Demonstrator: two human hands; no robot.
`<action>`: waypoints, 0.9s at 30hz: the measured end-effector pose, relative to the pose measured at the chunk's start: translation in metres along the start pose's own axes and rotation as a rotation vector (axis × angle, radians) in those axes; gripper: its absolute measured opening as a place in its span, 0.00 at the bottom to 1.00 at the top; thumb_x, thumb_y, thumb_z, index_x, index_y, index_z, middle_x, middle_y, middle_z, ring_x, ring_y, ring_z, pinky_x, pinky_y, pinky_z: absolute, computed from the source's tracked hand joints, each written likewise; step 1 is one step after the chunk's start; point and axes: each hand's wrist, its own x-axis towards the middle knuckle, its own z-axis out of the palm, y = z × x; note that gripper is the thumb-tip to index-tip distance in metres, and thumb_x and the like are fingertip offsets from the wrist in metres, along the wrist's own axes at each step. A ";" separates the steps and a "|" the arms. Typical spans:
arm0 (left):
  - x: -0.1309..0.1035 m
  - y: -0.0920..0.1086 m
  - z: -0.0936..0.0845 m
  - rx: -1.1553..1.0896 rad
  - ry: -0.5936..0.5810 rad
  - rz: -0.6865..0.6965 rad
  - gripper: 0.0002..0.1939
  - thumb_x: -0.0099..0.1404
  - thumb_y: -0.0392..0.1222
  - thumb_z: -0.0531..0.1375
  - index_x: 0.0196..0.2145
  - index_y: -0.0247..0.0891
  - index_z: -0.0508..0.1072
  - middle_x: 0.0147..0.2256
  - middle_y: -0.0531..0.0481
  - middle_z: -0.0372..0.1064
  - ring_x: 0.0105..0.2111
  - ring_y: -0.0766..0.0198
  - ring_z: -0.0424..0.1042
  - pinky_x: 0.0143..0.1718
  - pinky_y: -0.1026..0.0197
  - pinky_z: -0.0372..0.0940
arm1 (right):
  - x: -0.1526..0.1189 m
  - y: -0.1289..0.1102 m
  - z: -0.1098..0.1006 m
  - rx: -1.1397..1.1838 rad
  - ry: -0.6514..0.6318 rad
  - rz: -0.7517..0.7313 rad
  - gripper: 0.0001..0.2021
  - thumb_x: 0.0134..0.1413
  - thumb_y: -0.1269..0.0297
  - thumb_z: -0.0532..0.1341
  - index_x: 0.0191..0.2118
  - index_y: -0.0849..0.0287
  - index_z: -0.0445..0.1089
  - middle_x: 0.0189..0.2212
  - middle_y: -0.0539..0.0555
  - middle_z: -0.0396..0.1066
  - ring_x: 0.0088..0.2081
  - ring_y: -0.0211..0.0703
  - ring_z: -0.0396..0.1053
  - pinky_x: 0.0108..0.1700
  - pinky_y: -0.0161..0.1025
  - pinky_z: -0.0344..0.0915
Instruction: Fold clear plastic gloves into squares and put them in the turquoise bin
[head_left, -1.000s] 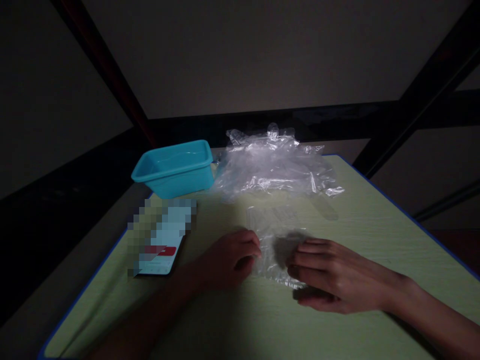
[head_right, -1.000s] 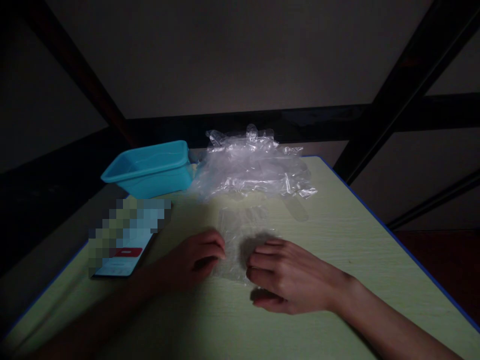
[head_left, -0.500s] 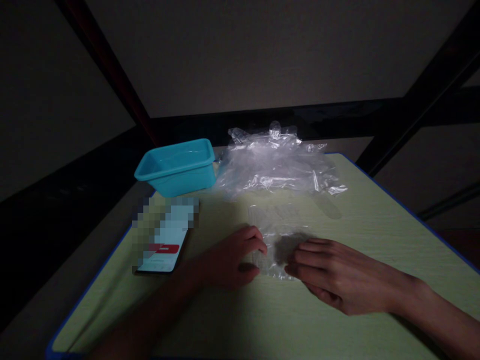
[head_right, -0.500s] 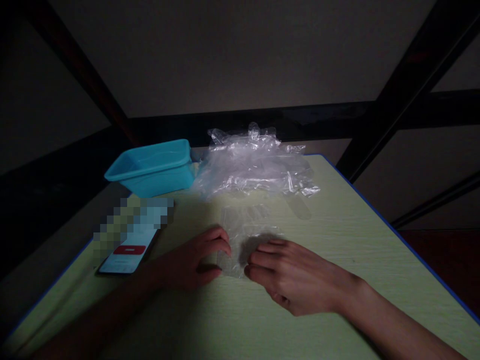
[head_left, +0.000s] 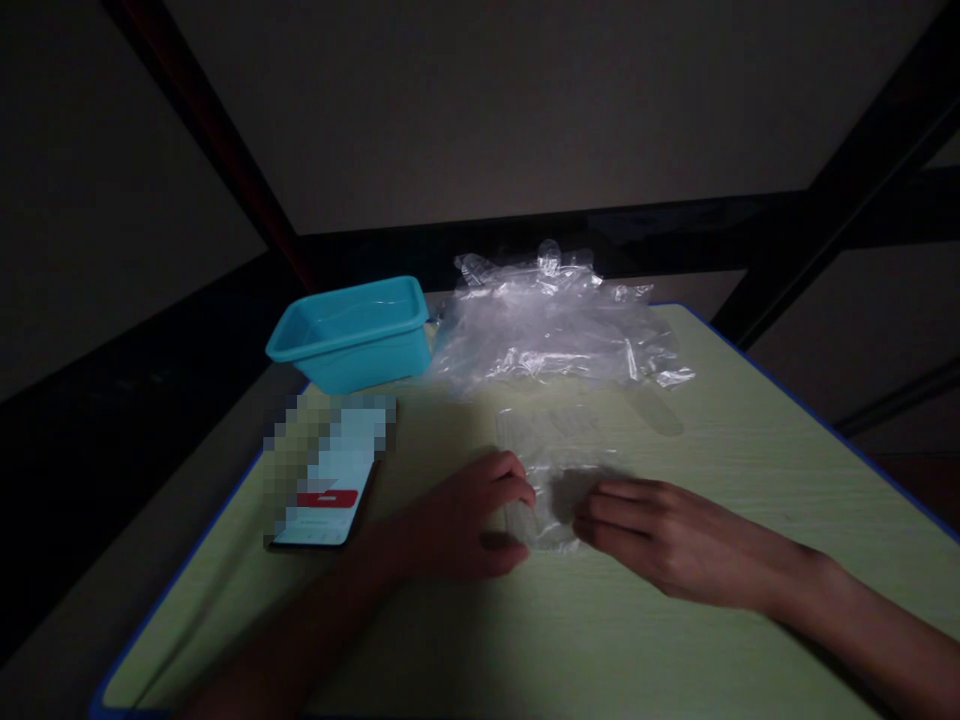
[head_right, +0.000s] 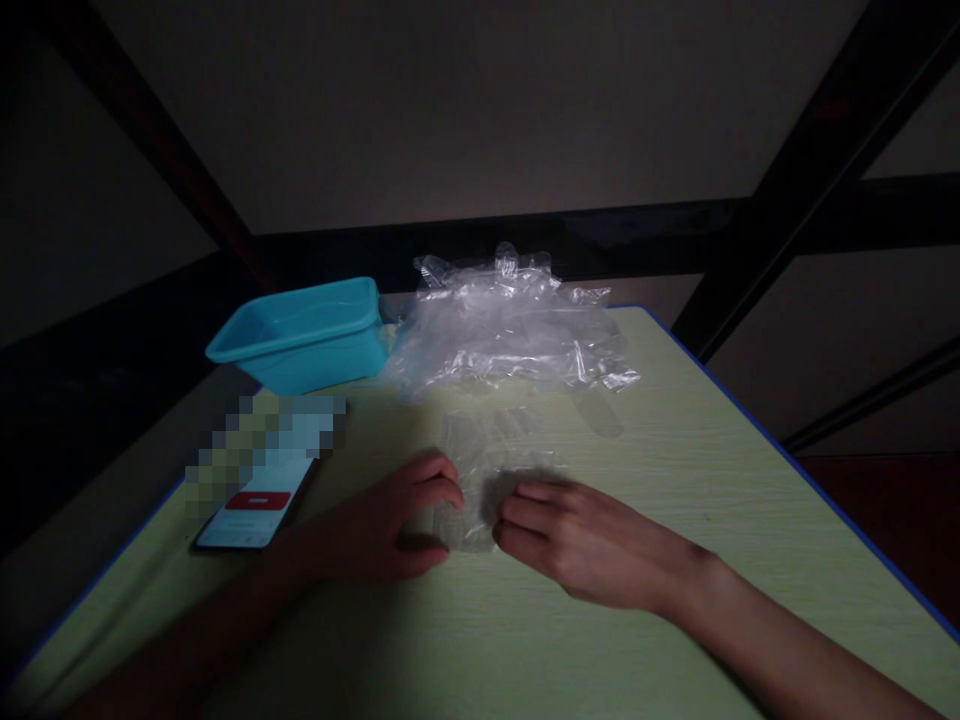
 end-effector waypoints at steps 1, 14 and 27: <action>0.000 0.000 0.000 0.008 -0.003 0.002 0.16 0.51 0.35 0.60 0.39 0.36 0.65 0.41 0.46 0.60 0.41 0.59 0.62 0.43 0.58 0.62 | 0.000 0.001 0.001 0.016 0.019 0.006 0.14 0.61 0.75 0.47 0.35 0.63 0.70 0.29 0.55 0.69 0.32 0.42 0.64 0.32 0.40 0.64; -0.001 0.002 0.004 0.194 0.027 0.035 0.11 0.54 0.38 0.59 0.37 0.36 0.66 0.39 0.46 0.61 0.40 0.59 0.61 0.39 0.58 0.62 | 0.003 0.007 -0.004 0.534 0.091 0.352 0.10 0.55 0.76 0.52 0.39 0.60 0.67 0.31 0.53 0.71 0.31 0.39 0.69 0.32 0.36 0.65; -0.003 0.009 -0.004 0.420 -0.065 0.111 0.09 0.54 0.29 0.54 0.34 0.35 0.66 0.39 0.46 0.63 0.38 0.60 0.62 0.40 0.60 0.61 | -0.001 0.013 -0.009 0.579 0.047 0.321 0.13 0.54 0.79 0.48 0.41 0.61 0.66 0.31 0.54 0.71 0.33 0.40 0.69 0.34 0.38 0.65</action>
